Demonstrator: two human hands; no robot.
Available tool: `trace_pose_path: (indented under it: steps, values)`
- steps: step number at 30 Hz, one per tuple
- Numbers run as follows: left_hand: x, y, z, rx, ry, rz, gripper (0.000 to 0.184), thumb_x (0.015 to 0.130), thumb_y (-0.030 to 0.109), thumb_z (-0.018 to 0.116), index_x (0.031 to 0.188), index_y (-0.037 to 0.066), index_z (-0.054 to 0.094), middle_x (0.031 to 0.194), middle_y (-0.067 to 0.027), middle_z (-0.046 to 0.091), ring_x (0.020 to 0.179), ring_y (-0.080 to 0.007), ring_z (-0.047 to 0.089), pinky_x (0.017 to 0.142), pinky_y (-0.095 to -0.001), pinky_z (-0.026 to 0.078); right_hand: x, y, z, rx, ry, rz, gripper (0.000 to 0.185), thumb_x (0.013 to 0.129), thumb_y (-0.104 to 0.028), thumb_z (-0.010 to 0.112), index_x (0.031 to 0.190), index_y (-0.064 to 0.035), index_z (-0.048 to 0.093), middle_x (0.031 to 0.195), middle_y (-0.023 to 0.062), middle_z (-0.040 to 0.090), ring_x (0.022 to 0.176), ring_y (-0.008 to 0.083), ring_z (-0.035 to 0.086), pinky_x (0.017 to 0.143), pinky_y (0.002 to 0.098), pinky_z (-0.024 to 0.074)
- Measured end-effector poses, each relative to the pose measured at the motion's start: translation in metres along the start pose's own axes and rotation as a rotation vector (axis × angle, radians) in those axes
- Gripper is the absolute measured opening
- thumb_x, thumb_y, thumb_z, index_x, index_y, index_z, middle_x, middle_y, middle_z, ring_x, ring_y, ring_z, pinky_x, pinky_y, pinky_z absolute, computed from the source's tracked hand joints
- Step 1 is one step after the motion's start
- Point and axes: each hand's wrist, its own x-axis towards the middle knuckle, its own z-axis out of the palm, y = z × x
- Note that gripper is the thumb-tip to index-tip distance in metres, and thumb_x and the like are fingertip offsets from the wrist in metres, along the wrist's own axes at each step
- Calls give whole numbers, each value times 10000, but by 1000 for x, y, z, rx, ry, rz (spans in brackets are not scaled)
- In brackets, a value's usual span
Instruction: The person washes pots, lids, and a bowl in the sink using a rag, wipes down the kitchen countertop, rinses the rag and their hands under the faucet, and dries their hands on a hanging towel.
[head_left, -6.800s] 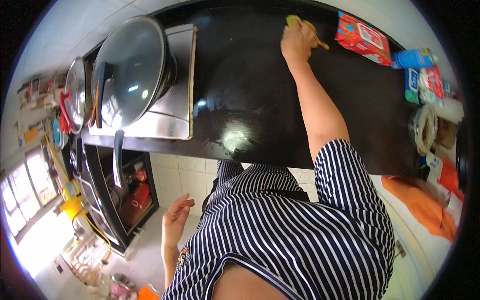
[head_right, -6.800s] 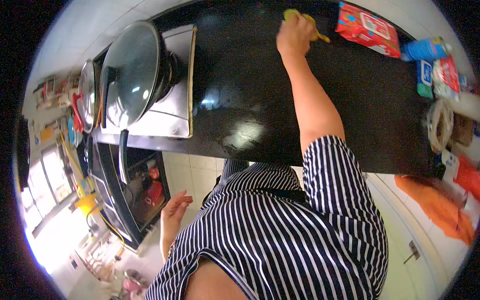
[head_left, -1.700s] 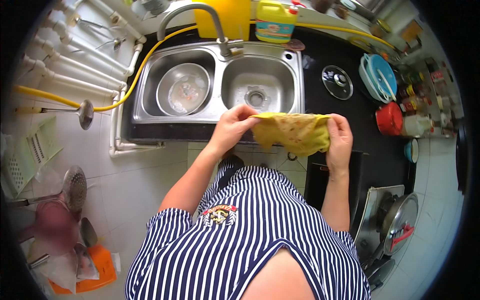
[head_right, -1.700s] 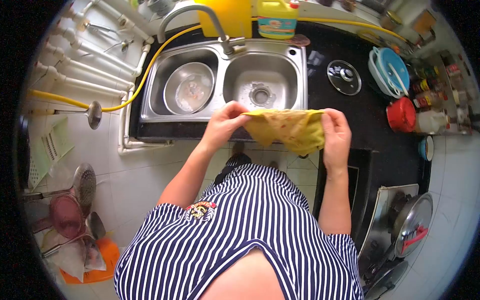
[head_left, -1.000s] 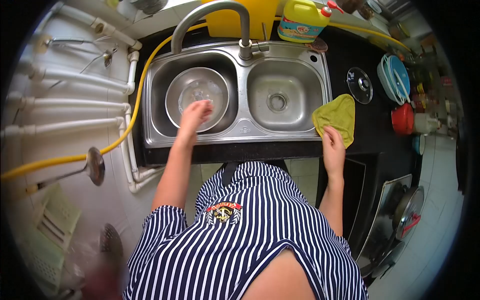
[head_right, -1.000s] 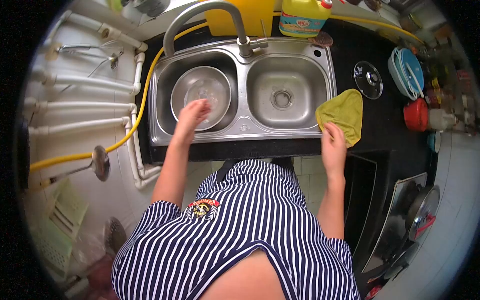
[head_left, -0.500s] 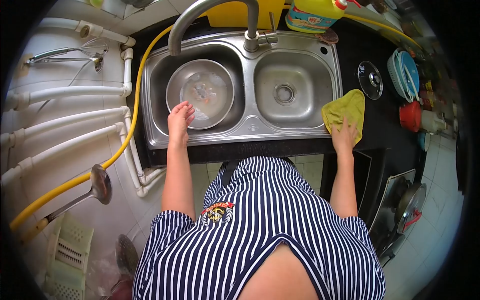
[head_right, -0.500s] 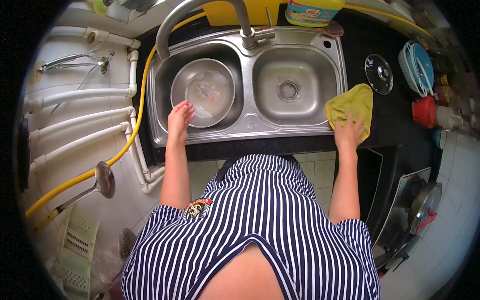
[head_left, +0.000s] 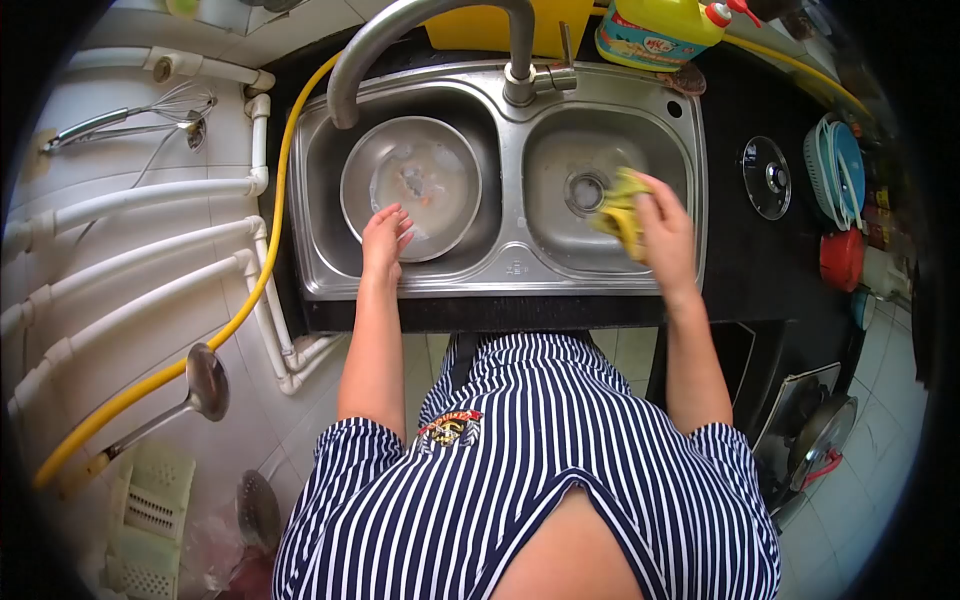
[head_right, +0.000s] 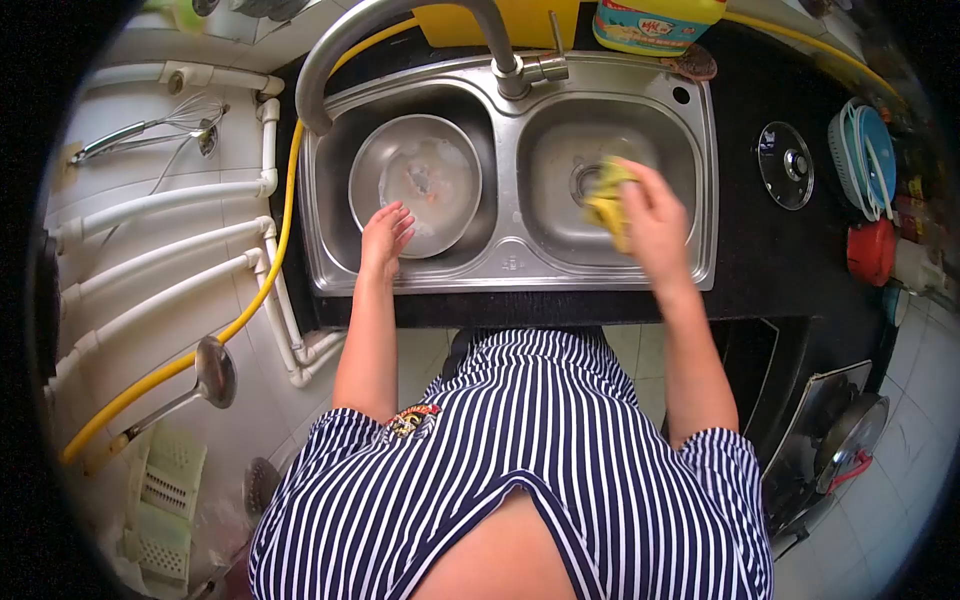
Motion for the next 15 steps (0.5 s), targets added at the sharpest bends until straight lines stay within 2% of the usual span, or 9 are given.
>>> trace_pose_path:
  steps: [1, 2, 4, 6, 7, 10, 11, 12, 15]
  values:
    - [6, -2, 0, 1, -5, -2, 346, 985, 142, 542, 1319, 53, 545, 1209, -95, 630, 1041, -192, 633, 877, -329, 538, 3, -14, 29, 15, -47, -61, 281, 1004, -126, 527, 1255, -43, 621, 1096, 81, 665, 935, 143, 653, 825, 276, 533]
    - [12, -5, -3, -11, -1, -8, 372, 986, 162, 545, 1343, 58, 525, 1233, -85, 619, 1069, -193, 620, 894, -350, 528, 12, -18, 56, -150, -66, -315, 289, 970, -96, 551, 1245, -61, 632, 1051, 98, 677, 911, 189, 665, 819, 300, 531]
    - [23, -4, -9, 5, -3, -20, 400, 988, 182, 547, 1367, 62, 505, 1258, -75, 607, 1097, -194, 606, 911, -370, 519, 17, -41, 108, -337, -128, -485, 270, 877, -74, 620, 1141, -112, 667, 923, 106, 646, 866, 304, 649, 751, 372, 538]
    - [31, -7, -12, -15, 100, -107, 487, 989, 251, 548, 1429, 72, 440, 1391, -79, 522, 1247, -247, 519, 989, -448, 462, 24, -28, 158, -528, -175, -661, 249, 839, -125, 676, 1087, -141, 665, 929, 63, 640, 901, 255, 642, 726, 366, 533]
    - [42, -14, -22, 6, 100, -113, 487, 989, 251, 548, 1429, 72, 440, 1391, -79, 522, 1247, -247, 519, 989, -448, 462, 32, -8, 183, -542, -294, -637, 289, 850, -142, 649, 1138, -131, 651, 1089, 98, 639, 1037, 293, 607, 802, 393, 521]
    - [57, -18, -37, -201, 69, -274, 622, 981, 299, 544, 1508, 77, 300, 1574, -117, 277, 1407, -350, 317, 1117, -559, 277, 40, 69, 262, -850, -323, -565, 425, 852, -170, 653, 1272, -135, 602, 1389, 190, 486, 1286, 380, 454, 995, 507, 428]
    - [62, -22, -40, -242, 104, -314, 613, 987, 302, 545, 1500, 68, 305, 1544, -123, 307, 1435, -362, 278, 1137, -575, 253, 43, 88, 286, -940, -388, -501, 450, 861, -191, 641, 1306, -146, 589, 1471, 214, 416, 1355, 405, 392, 1051, 547, 380]
    - [72, -30, -48, -285, 105, -368, 543, 989, 305, 546, 1440, 71, 354, 1465, -124, 364, 1404, -375, 313, 1118, -590, 286, 50, 105, 310, -1004, -568, -399, 532, 879, -221, 617, 1400, -182, 518, 1524, 169, 373, 1409, 377, 350, 1113, 590, 302]
    - [76, -35, -53, -359, 74, -425, 403, 988, 297, 558, 1304, 80, 435, 1284, -123, 437, 1354, -401, 360, 1104, -609, 322, 61, 143, 339, -900, -778, -390, 617, 891, -253, 598, 1477, -192, 416, 1570, 104, 319, 1450, 352, 291, 1147, 610, 237]
